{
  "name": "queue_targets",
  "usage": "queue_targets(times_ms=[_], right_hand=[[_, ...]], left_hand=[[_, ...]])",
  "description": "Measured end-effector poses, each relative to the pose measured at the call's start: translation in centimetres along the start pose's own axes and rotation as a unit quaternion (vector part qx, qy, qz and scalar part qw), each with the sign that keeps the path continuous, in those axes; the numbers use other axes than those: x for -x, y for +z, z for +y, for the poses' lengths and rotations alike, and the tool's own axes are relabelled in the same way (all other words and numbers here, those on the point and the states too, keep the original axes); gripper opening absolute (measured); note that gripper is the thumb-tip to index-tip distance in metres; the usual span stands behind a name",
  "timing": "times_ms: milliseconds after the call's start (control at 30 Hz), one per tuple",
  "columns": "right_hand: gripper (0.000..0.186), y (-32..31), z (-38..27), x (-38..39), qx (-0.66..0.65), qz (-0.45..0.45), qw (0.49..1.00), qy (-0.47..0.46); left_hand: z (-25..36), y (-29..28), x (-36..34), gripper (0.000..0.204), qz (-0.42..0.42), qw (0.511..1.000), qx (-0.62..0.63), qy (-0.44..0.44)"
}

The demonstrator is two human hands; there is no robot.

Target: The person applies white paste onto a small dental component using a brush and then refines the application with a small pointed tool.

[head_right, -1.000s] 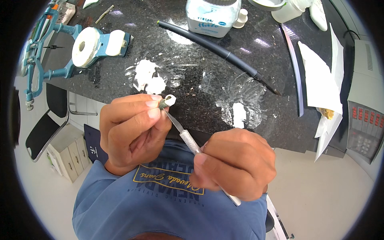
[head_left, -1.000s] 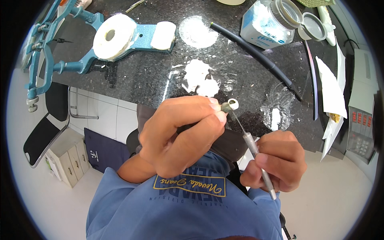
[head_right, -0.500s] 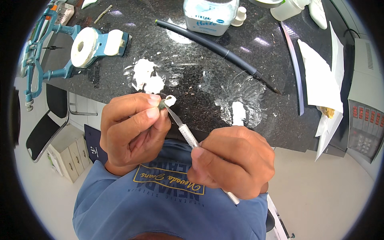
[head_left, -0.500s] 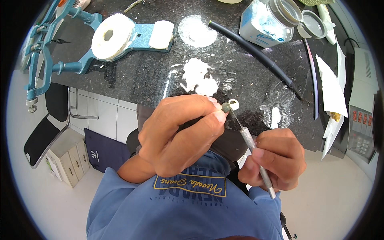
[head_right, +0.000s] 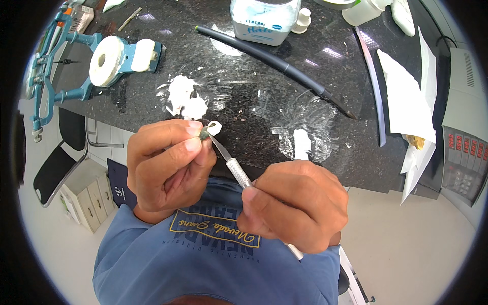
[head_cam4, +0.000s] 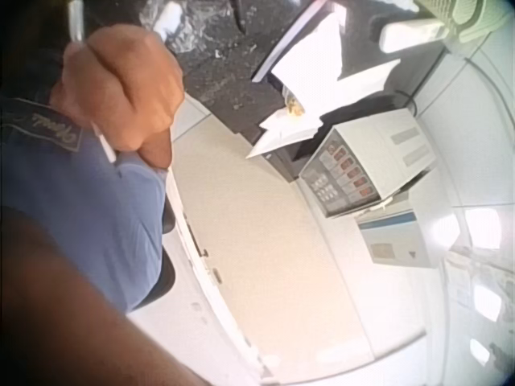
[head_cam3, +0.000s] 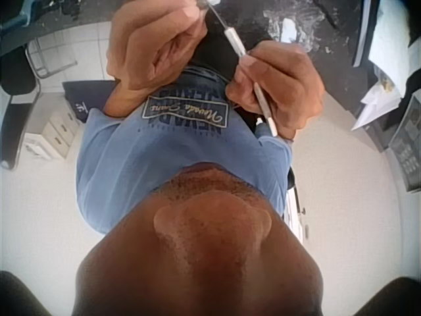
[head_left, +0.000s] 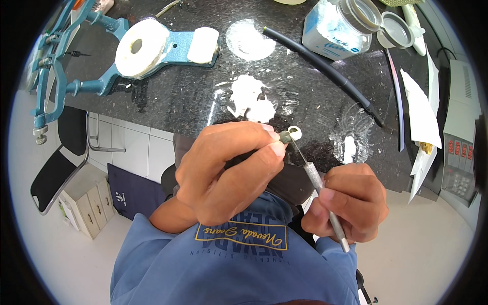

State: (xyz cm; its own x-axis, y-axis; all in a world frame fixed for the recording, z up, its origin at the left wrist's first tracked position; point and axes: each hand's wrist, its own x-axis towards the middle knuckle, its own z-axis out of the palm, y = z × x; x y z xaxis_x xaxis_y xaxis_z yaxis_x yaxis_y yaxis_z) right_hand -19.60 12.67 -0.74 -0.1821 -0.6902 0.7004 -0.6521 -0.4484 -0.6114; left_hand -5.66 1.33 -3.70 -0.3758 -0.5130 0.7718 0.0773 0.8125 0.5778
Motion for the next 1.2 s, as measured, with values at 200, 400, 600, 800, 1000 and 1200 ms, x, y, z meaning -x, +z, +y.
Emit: queue_targets(times_ms=[200, 400, 600, 800, 1000, 1200], right_hand=[[0.031, -0.2, -0.1, -0.1, -0.01, -0.012, 1.0, 0.003], [0.031, -0.3, -0.1, -0.2, -0.014, -0.015, 1.0, 0.009], [0.03, -0.3, -0.2, -0.2, -0.014, -0.019, 1.0, 0.01], [0.03, -0.2, -0.1, -0.2, -0.015, -0.017, 1.0, 0.013], [0.031, -0.2, -0.2, -0.3, -0.017, -0.012, 1.0, 0.021], [0.029, -0.1, -0.6, 0.1, -0.041, 0.03, 0.998, 0.043]], left_hand=[[-0.2, 0.0, 0.2, 0.031, 0.002, 1.0, 0.002, 0.016], [0.4, -1.1, -0.4, 0.031, -0.084, 0.995, -0.047, 0.011], [0.5, -1.2, -0.4, 0.034, -0.105, 0.992, -0.063, 0.006], [0.5, -1.2, -0.4, 0.034, -0.105, 0.992, -0.065, 0.003], [0.6, -1.0, -0.4, 0.034, -0.098, 0.993, -0.063, 0.0], [0.5, -1.0, -0.3, 0.036, -0.097, 0.993, -0.063, 0.012]])
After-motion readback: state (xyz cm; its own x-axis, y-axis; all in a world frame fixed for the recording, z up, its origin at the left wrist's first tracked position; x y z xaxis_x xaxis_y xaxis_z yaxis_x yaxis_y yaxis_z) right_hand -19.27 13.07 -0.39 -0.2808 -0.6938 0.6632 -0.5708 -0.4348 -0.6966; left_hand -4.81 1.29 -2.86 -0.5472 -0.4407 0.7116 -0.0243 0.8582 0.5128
